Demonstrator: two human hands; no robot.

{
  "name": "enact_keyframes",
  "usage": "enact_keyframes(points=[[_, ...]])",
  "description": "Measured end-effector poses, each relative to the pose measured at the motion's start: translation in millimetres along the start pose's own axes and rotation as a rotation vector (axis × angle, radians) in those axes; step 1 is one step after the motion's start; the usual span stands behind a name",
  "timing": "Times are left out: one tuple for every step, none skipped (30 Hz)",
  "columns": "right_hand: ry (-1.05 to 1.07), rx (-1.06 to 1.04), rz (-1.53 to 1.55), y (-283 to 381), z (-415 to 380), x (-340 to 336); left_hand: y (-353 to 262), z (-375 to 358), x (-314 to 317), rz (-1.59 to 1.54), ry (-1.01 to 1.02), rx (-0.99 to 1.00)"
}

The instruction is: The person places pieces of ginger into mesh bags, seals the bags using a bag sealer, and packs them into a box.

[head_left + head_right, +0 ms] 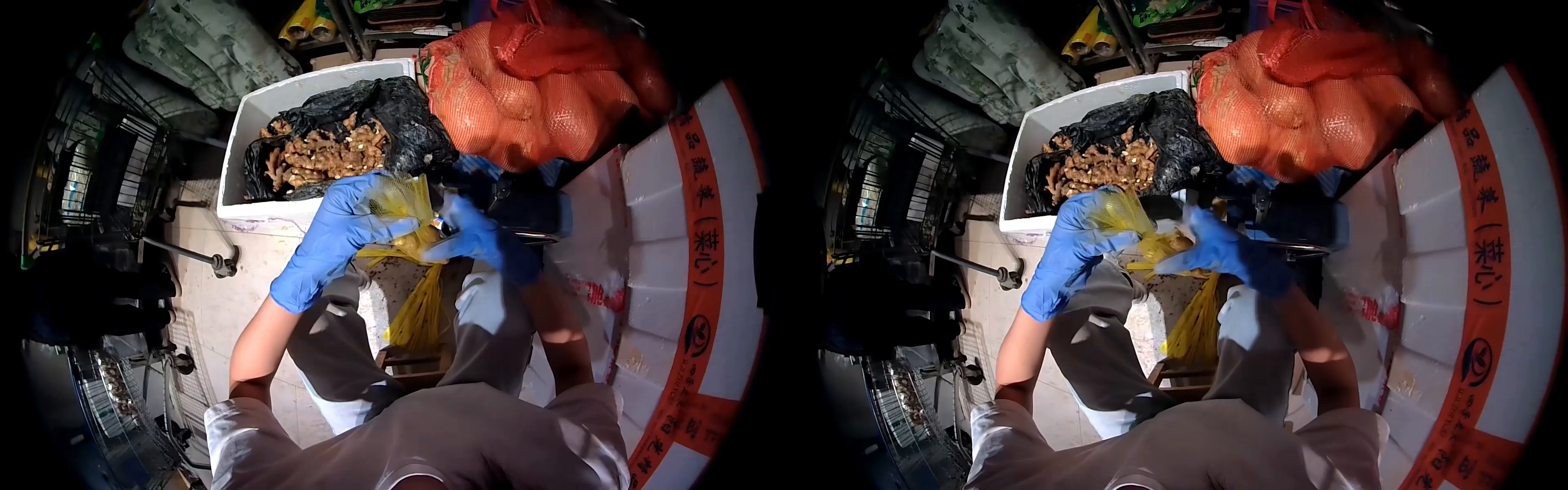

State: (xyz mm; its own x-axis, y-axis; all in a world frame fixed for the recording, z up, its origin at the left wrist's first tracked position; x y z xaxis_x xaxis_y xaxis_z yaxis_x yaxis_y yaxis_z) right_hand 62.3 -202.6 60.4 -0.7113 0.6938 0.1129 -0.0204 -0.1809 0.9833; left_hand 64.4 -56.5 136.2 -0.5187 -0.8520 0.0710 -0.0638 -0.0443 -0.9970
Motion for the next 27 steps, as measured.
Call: enact_keyframes(points=[[0.044,0.384,0.039,6,1,14,0,3,-2,0.001,0.002,-0.002],[0.05,0.368,0.01,8,5,20,-2,6,-5,0.088,-0.025,0.078],[0.056,0.351,-0.022,10,8,23,-5,8,-8,0.175,-0.052,0.16],[0.053,0.349,-0.028,8,9,23,-5,8,-12,0.082,-0.07,0.081],[0.062,0.31,0.097,1,11,24,-3,9,-15,0.081,-0.066,0.088],[0.069,0.269,0.221,-7,14,24,2,11,-20,-0.07,-0.112,0.07],[0.062,0.269,0.214,-16,12,28,6,12,-25,-0.222,-0.157,0.05],[-0.097,0.022,0.104,-22,7,32,2,11,-27,-0.269,-0.192,0.139],[-0.079,-0.089,0.332,-31,8,35,-6,6,-33,-0.179,-0.232,0.259],[-0.04,-0.198,0.582,-41,9,37,-12,2,-45,0.236,-0.348,0.506],[0.018,-0.297,0.815,-47,10,41,-21,-9,-41,0.467,-0.26,0.529],[-0.097,-0.047,0.661,-60,6,43,-30,-22,-37,0.687,-0.177,0.575],[-0.206,0.201,0.504,-70,0,44,-35,-19,-21,1.118,0.043,0.516],[-0.182,0.068,0.005,-83,-3,43,-38,-20,-6,1.49,0.296,0.55],[-0.254,-0.047,-0.501,-95,-8,43,-29,-23,4,1.738,0.605,0.304],[-0.395,-0.06,-0.319,-127,-11,43,-5,-23,-1,1.641,0.459,0.447],[-0.432,-0.062,-0.3,-143,-17,45,17,-22,-13,1.78,0.539,0.339],[-0.468,-0.065,-0.28,-158,-24,48,26,-21,-23,1.727,0.578,0.248],[-0.505,-0.069,-0.261,-161,-26,51,33,-20,-30,1.676,0.615,0.162],[-0.532,0.013,0.042,-170,-27,53,40,-22,-32,1.673,0.624,0.164],[-0.557,0.04,0.065,-173,-33,55,47,-24,-32,1.542,0.625,0.158],[-0.582,0.066,0.089,-167,-36,58,53,-27,-31,1.411,0.623,0.15],[-0.608,0.092,0.113,-160,-38,61,61,-28,-28,1.408,0.63,0.147],[-0.583,0.086,-0.04,-150,-39,64,72,-28,-23,1.381,0.656,0.035],[-0.555,0.08,-0.193,-139,-40,66,82,-28,-21,1.352,0.679,-0.075],[-0.526,0.071,-0.346,-130,-40,67,95,-28,-21,1.261,0.794,-0.331],[-0.497,0.064,-0.498,-123,-41,67,107,-29,-23,1.262,0.801,-0.332]])
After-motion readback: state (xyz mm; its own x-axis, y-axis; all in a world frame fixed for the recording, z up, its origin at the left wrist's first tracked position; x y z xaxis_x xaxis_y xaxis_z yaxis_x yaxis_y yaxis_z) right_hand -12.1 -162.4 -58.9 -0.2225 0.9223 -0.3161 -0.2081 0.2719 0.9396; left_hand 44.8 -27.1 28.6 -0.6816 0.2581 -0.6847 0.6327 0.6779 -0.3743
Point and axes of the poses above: each hand's wrist, its own z-axis towards the middle knuckle, its own x-axis out of the palm, y = z × x, the point moved 3 cm from there along z, towards the middle knuckle, and after that the axes turned 6 degrees about y, right-handed, at the moved point
